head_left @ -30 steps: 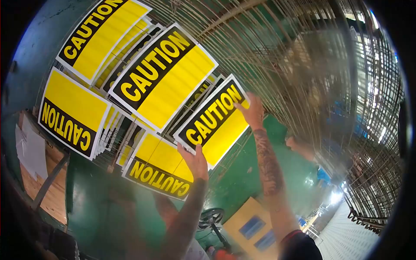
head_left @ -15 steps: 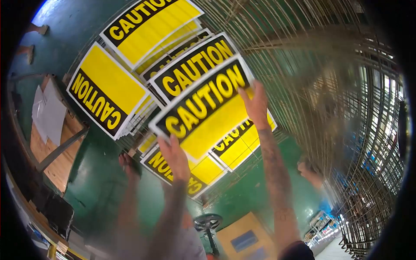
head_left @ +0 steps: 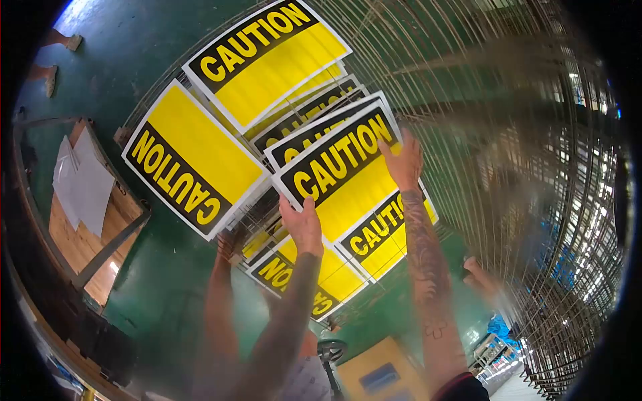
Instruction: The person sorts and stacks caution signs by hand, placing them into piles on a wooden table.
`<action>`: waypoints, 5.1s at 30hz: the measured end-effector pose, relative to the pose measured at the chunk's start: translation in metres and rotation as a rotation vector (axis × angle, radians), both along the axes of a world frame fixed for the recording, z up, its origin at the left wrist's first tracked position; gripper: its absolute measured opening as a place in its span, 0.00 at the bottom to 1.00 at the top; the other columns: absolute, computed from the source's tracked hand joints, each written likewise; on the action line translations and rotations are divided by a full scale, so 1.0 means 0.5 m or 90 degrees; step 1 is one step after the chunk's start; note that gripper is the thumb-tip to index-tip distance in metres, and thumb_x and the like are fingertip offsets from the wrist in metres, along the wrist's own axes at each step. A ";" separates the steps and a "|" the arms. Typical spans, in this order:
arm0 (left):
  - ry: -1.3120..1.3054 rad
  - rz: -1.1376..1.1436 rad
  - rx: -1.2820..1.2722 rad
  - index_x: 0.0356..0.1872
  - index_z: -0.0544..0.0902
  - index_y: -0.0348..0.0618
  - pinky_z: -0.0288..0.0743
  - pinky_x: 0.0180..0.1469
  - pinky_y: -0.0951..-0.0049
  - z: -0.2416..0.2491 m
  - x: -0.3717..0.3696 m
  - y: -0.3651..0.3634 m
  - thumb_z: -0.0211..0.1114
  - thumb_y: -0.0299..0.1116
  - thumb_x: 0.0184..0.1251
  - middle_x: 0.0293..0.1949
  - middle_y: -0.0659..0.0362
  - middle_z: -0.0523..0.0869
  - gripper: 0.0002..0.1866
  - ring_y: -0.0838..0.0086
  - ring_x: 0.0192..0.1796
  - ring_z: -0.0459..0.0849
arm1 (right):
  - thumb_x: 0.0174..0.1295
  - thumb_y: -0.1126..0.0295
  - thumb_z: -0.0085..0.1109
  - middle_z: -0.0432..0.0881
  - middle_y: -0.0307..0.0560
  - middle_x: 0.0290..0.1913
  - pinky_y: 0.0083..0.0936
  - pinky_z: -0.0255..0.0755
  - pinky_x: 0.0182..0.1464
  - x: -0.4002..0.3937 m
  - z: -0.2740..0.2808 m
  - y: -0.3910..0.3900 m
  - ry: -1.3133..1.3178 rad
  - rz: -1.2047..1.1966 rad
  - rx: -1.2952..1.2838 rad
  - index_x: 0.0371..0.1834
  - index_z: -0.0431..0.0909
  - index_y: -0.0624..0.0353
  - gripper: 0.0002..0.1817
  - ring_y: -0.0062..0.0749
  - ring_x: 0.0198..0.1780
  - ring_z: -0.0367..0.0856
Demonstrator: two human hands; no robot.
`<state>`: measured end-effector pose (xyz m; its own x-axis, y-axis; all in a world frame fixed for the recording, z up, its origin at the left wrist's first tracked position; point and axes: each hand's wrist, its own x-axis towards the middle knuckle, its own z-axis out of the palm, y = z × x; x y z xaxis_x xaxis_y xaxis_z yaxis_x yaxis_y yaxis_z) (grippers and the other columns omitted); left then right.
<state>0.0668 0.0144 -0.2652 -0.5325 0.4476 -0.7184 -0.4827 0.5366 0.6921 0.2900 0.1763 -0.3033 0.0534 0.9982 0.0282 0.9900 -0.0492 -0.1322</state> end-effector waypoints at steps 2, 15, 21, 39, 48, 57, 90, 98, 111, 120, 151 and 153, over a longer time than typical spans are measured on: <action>0.106 -0.039 -0.066 0.78 0.70 0.40 0.63 0.75 0.56 -0.005 -0.014 -0.004 0.64 0.27 0.72 0.67 0.49 0.79 0.33 0.56 0.68 0.75 | 0.67 0.42 0.72 0.82 0.55 0.57 0.48 0.74 0.64 0.019 0.022 -0.001 0.096 -0.074 -0.085 0.65 0.79 0.61 0.36 0.54 0.61 0.80; 0.346 -0.149 0.283 0.49 0.79 0.40 0.67 0.71 0.62 0.214 -0.255 0.015 0.60 0.15 0.68 0.57 0.53 0.76 0.12 0.63 0.64 0.75 | 0.76 0.67 0.62 0.76 0.43 0.42 0.35 0.74 0.53 -0.137 0.159 -0.268 0.548 -0.265 0.223 0.42 0.75 0.60 0.09 0.31 0.45 0.77; 0.396 -0.340 0.481 0.54 0.84 0.42 0.67 0.70 0.61 0.157 -0.296 0.166 0.62 0.13 0.56 0.56 0.51 0.80 0.23 0.54 0.63 0.74 | 0.76 0.70 0.64 0.79 0.48 0.47 0.39 0.76 0.62 -0.124 0.079 -0.317 0.751 -0.250 0.345 0.53 0.73 0.61 0.12 0.37 0.53 0.81; 0.387 -0.276 0.311 0.63 0.78 0.36 0.71 0.67 0.58 0.084 -0.356 0.157 0.65 0.23 0.75 0.55 0.46 0.82 0.18 0.51 0.60 0.80 | 0.71 0.81 0.61 0.83 0.54 0.60 0.37 0.76 0.65 -0.154 0.128 -0.149 0.554 -0.165 0.187 0.67 0.72 0.71 0.22 0.40 0.59 0.83; 0.078 -0.020 0.142 0.67 0.71 0.38 0.70 0.66 0.65 0.009 -0.498 0.261 0.56 0.33 0.86 0.57 0.52 0.81 0.17 0.65 0.59 0.77 | 0.62 0.39 0.76 0.80 0.68 0.64 0.51 0.72 0.64 -0.473 0.086 0.380 0.246 0.133 -0.048 0.66 0.74 0.68 0.45 0.67 0.66 0.78; -0.045 -0.037 0.064 0.84 0.49 0.29 0.50 0.86 0.59 -0.005 -0.501 0.379 0.56 0.36 0.81 0.84 0.34 0.58 0.40 0.44 0.86 0.57 | 0.63 0.33 0.70 0.81 0.63 0.58 0.54 0.72 0.63 -0.529 -0.001 0.527 0.116 0.160 -0.083 0.61 0.77 0.65 0.43 0.61 0.61 0.79; -0.634 0.804 -0.081 0.62 0.67 0.38 0.53 0.83 0.45 -0.005 -0.331 -0.033 0.63 0.37 0.75 0.66 0.51 0.67 0.23 0.58 0.77 0.66 | 0.40 0.60 0.89 0.76 0.44 0.60 0.45 0.68 0.64 -1.137 0.059 0.069 0.138 0.889 -0.118 0.62 0.76 0.54 0.43 0.45 0.67 0.72; -0.588 0.725 -0.080 0.71 0.69 0.43 0.64 0.75 0.54 0.063 -0.314 -0.069 0.60 0.32 0.77 0.67 0.53 0.74 0.24 0.63 0.73 0.71 | 0.49 0.62 0.85 0.82 0.48 0.50 0.45 0.72 0.58 -1.070 0.238 0.081 0.122 0.860 -0.263 0.66 0.76 0.54 0.39 0.49 0.56 0.82; 0.090 0.296 0.122 0.78 0.63 0.32 0.67 0.74 0.60 0.629 -0.399 -0.403 0.52 0.32 0.84 0.70 0.43 0.76 0.27 0.57 0.72 0.75 | 0.77 0.74 0.57 0.82 0.57 0.67 0.34 0.76 0.62 -0.618 0.960 -0.114 0.286 0.481 -0.190 0.82 0.67 0.63 0.31 0.34 0.60 0.83; 0.625 0.124 0.012 0.70 0.78 0.32 0.76 0.49 0.61 0.932 -0.898 -0.872 0.62 0.28 0.77 0.45 0.49 0.80 0.23 0.60 0.44 0.79 | 0.79 0.71 0.57 0.69 0.46 0.63 0.29 0.65 0.61 -0.911 1.027 -0.585 0.676 0.437 -0.292 0.84 0.63 0.60 0.32 0.29 0.60 0.69; 0.598 -0.071 -0.111 0.87 0.57 0.41 0.69 0.77 0.60 0.716 -1.230 -1.095 0.55 0.32 0.85 0.82 0.44 0.69 0.34 0.52 0.80 0.72 | 0.85 0.56 0.51 0.50 0.57 0.90 0.38 0.55 0.83 -1.264 0.778 -0.822 0.596 0.339 -0.522 0.91 0.41 0.57 0.42 0.44 0.89 0.50; 0.496 -0.037 -0.086 0.86 0.59 0.41 0.71 0.71 0.63 0.713 -1.234 -1.110 0.56 0.31 0.84 0.81 0.47 0.69 0.34 0.60 0.74 0.74 | 0.85 0.55 0.51 0.51 0.58 0.89 0.39 0.52 0.84 -1.264 0.791 -0.814 0.577 0.389 -0.527 0.91 0.41 0.59 0.42 0.44 0.89 0.50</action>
